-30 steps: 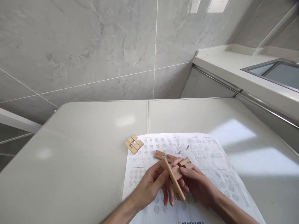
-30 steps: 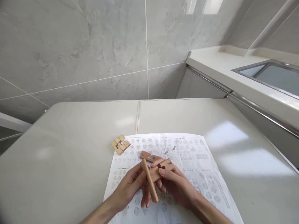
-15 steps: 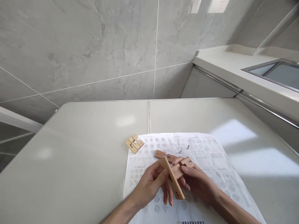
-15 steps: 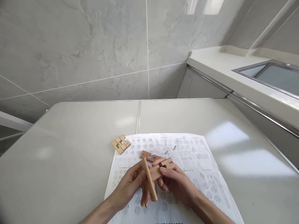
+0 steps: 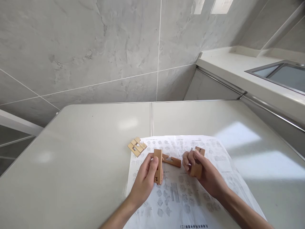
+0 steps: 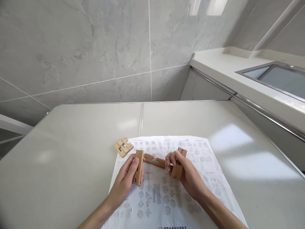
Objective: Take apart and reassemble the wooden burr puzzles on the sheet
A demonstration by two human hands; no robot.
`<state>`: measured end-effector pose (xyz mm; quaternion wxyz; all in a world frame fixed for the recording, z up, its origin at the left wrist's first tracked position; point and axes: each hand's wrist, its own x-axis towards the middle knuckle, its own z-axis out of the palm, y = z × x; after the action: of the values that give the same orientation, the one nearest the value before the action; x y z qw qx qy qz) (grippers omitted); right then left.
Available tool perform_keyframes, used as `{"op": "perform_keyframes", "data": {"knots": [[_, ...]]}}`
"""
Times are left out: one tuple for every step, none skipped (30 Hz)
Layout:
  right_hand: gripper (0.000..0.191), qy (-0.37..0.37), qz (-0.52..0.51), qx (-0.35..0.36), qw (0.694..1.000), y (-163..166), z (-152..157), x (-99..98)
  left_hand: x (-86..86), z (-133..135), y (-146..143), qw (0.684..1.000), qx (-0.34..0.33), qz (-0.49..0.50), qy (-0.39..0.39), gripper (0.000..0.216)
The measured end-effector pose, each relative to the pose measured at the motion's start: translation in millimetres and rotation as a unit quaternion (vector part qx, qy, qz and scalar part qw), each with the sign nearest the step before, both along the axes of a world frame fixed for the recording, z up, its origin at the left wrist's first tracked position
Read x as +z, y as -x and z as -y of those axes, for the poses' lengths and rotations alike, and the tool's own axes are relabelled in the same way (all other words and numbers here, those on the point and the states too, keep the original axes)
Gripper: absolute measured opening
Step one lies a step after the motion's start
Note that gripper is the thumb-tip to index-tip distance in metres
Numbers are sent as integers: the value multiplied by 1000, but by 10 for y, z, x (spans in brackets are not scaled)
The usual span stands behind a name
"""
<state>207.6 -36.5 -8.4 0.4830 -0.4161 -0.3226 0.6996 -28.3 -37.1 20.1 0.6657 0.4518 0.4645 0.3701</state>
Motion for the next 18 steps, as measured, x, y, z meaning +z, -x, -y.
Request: {"op": "perform_keyframes", "data": {"knots": [[48,-10,29,7,1000,3,5,13,-2,7,-3,1000,-9,-20,-19,41],[49,-22,63,15,998,7,13,25,-6,13,-4,998,-22,-40,-39,40],[47,-36,101,22,994,11,23,34,-13,19,-4,996,-36,-59,-56,40],[45,-53,139,27,989,14,33,37,-22,25,-1,994,-49,-77,-67,41],[42,-73,175,29,981,18,44,34,-33,33,3,991,-61,-95,-71,41],[38,-95,209,28,973,21,52,24,-45,40,8,989,-70,-113,-71,41],[35,-119,239,23,963,24,57,7,-58,49,13,986,-76,-132,-71,42],[33,-142,265,15,954,24,58,-16,-72,57,18,983,-80,-150,-73,41],[32,-162,288,9,944,21,54,-42,-85,63,22,979,-84,-166,-78,41],[31,-174,309,5,935,14,45,-69,-96,68,24,976,-91,-181,-85,39],[30,-176,332,3,927,2,31,-93,-107,70,26,971,-99,-194,-96,38],[30,-170,353,6,920,-14,15,-113,-116,68,27,966,-107,-206,-110,35],[29,-163,374,9,913,-33,-4,-128,-124,63,27,960,-116,-219,-128,33],[30,-160,393,13,906,-54,-23,-137,-131,56,26,953,-122,-232,-153,30],[32,-163,408,18,898,-76,-40,-143,-138,48,24,943,-125,-246,-185,27],[34,-171,418,23,892,-96,-56,-147,-145,40,22,932,-126,-258,-220,25],[37,-182,424,27,887,-114,-69,-151,-154,32,20,920,-125,-268,-255,23],[39,-192,427,30,883,-126,-78,-157,-163,26,18,909,-124,-275,-287,21]]}}
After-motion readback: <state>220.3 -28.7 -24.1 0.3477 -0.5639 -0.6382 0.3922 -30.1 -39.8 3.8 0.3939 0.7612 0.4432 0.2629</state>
